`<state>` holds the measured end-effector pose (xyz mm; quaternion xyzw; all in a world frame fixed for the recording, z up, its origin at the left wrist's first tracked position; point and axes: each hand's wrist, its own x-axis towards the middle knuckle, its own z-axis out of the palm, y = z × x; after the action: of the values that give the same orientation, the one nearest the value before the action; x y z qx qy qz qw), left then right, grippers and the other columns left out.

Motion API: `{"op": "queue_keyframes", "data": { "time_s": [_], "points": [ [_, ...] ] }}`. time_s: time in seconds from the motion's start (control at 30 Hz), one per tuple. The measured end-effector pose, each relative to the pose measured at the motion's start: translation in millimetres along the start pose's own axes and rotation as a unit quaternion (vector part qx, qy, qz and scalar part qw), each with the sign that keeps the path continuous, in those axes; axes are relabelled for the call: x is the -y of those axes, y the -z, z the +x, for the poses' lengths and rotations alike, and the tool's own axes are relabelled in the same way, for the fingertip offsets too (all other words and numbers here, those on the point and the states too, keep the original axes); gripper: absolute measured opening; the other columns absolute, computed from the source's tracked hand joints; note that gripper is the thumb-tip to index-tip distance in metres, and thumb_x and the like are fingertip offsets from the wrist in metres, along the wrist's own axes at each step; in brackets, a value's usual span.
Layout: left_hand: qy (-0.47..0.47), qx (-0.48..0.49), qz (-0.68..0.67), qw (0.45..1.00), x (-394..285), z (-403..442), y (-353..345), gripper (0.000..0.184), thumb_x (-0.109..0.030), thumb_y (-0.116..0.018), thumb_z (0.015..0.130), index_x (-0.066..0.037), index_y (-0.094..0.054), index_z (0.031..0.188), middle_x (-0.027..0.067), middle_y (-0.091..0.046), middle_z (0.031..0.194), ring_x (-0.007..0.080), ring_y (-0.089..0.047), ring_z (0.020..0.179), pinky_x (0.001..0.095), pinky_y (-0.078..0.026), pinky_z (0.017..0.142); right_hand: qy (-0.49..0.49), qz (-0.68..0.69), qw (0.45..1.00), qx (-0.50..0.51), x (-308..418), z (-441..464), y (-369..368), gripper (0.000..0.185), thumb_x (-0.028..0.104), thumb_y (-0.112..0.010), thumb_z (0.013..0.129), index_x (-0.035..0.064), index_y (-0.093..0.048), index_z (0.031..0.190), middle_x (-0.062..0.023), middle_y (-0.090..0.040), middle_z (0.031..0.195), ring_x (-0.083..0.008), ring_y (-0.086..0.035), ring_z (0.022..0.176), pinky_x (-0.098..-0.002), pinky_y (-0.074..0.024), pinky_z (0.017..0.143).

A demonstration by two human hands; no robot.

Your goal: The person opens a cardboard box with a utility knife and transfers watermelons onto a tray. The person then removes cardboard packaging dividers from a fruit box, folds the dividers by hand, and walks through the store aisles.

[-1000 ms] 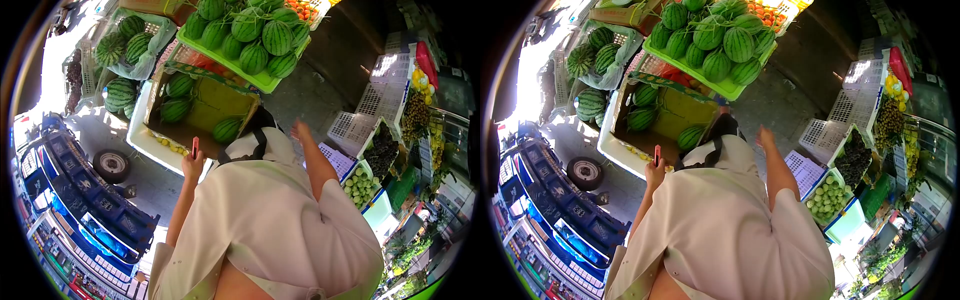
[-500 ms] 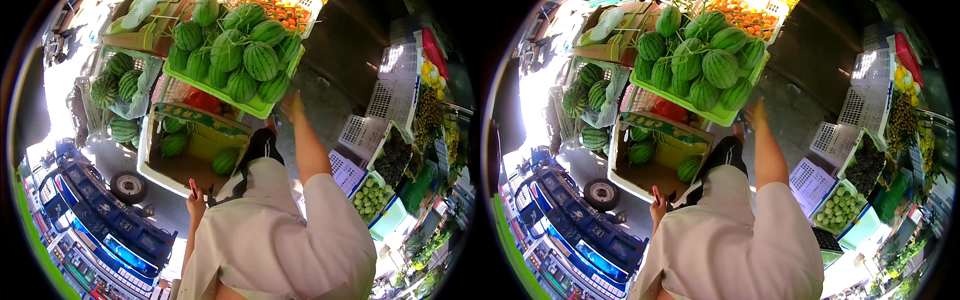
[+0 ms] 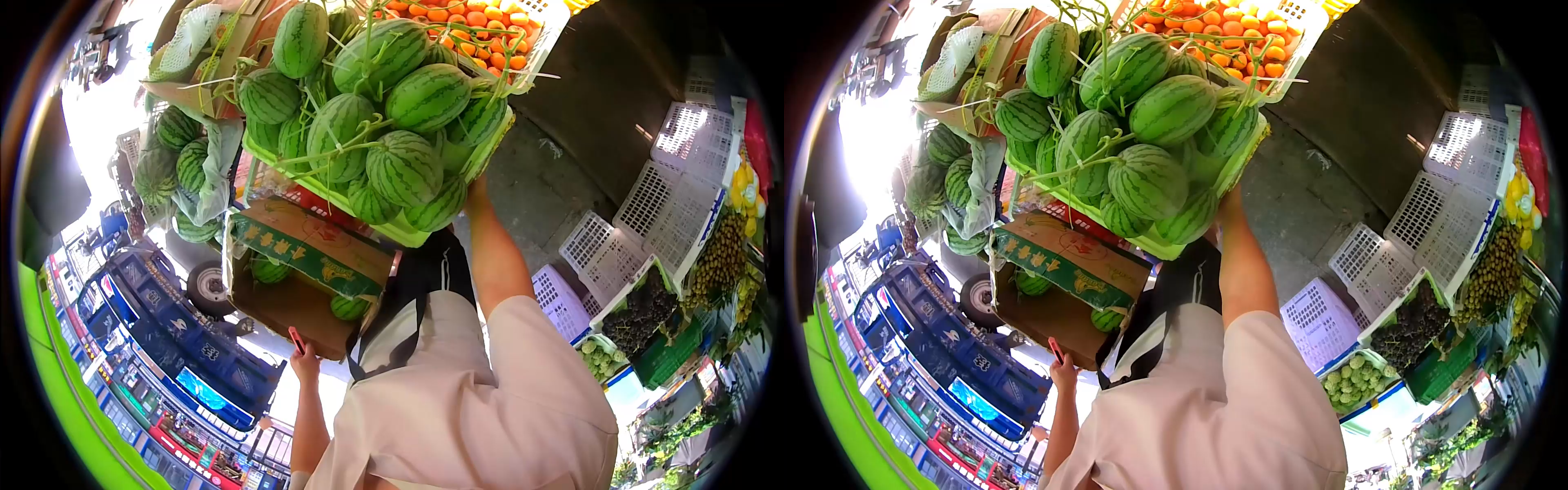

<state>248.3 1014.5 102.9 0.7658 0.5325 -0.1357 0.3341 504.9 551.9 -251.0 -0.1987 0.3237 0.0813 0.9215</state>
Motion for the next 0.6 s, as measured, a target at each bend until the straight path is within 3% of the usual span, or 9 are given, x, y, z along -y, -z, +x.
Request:
{"op": "queue_keyframes", "data": {
  "time_s": [0.07, 0.17, 0.2, 0.3, 0.43, 0.57, 0.6],
  "points": [
    [0.0, -0.004, 0.041, 0.999, -4.8, 7.4, -3.2, 0.024, -0.018, -0.061, 0.089, 0.005, -0.063, 0.08, 0.0049, -0.057, 0.062, 0.013, -0.058, 0.056, 0.0318, -0.056, 0.053, 0.021, -0.049, 0.999, -0.011, 2.8, 16.5, 19.9, 0.053, 0.037, -0.044, 0.105, 0.0049, -0.042, 0.146, -0.0143, -0.05, 0.145, -0.0284, -0.052, 0.128, -0.0428, -0.0436, 0.107],
    [-0.01, -0.016, 0.073, 0.997, -1.2, 3.6, -15.6, 0.025, -0.018, -0.062, 0.089, 0.007, -0.062, 0.087, 0.0046, -0.057, 0.069, 0.0136, -0.056, 0.055, 0.0366, -0.06, 0.053, -0.13, 0.202, 0.971, -0.006, 26.2, 19.4, 16.5, 0.046, 0.027, -0.049, 0.103, 0.0041, -0.045, 0.143, -0.0135, -0.054, 0.14, -0.0268, -0.056, 0.122, -0.0398, -0.0476, 0.102],
    [0.025, -0.016, 0.0, 1.0, -15.0, -3.6, -25.5, 0.028, -0.019, -0.062, 0.089, 0.009, -0.063, 0.092, 0.0064, -0.06, 0.074, 0.0158, -0.059, 0.06, 0.0383, -0.062, 0.058, -0.118, 0.193, 0.974, -0.026, 28.8, 18.1, 11.9, 0.046, 0.029, -0.048, 0.104, 0.0042, -0.046, 0.142, -0.0138, -0.055, 0.139, -0.0275, -0.057, 0.121, -0.0401, -0.0481, 0.101],
    [0.04, -0.021, 0.002, 0.999, -18.6, -6.2, -29.6, 0.029, -0.019, -0.062, 0.089, 0.01, -0.063, 0.094, 0.0072, -0.06, 0.077, 0.0172, -0.061, 0.064, 0.0401, -0.064, 0.062, -0.083, 0.164, 0.979, -0.089, 27.9, 7.2, -7.3, 0.047, 0.035, -0.046, 0.104, 0.0046, -0.048, 0.14, -0.0148, -0.058, 0.135, -0.0294, -0.059, 0.118, -0.041, -0.0499, 0.099],
    [0.056, -0.004, 0.04, 0.998, -15.1, -12.2, -26.0, 0.026, -0.017, -0.062, 0.088, 0.008, -0.062, 0.093, 0.0084, -0.062, 0.077, 0.017, -0.063, 0.064, 0.0381, -0.063, 0.056, -0.086, 0.086, 0.982, -0.142, 36.3, -28.5, -29.4, 0.054, 0.045, -0.042, 0.103, 0.0042, -0.053, 0.137, -0.016, -0.061, 0.131, -0.0304, -0.061, 0.115, -0.0429, -0.0503, 0.098],
    [0.056, -0.01, 0.077, 0.995, -21.0, -20.1, -18.5, 0.025, -0.018, -0.063, 0.088, 0.006, -0.061, 0.081, 0.0064, -0.059, 0.071, 0.0146, -0.059, 0.058, 0.0355, -0.062, 0.054, -0.108, -0.019, 0.976, -0.186, 31.2, -76.3, -47.7, 0.065, 0.057, -0.039, 0.101, 0.0035, -0.058, 0.132, -0.0173, -0.064, 0.127, -0.031, -0.063, 0.113, -0.0454, -0.0501, 0.1],
    [0.031, -0.005, 0.071, 0.997, -36.8, -20.7, -17.7, 0.026, -0.019, -0.063, 0.087, 0.005, -0.059, 0.077, 0.0061, -0.057, 0.067, 0.014, -0.057, 0.054, 0.0344, -0.061, 0.052, -0.197, -0.179, 0.935, -0.237, 28.8, -85.9, -35.5, 0.064, 0.058, -0.04, 0.1, 0.0028, -0.064, 0.121, -0.0161, -0.069, 0.111, -0.0312, -0.067, 0.101, -0.0432, -0.0526, 0.093]
  ]
}}
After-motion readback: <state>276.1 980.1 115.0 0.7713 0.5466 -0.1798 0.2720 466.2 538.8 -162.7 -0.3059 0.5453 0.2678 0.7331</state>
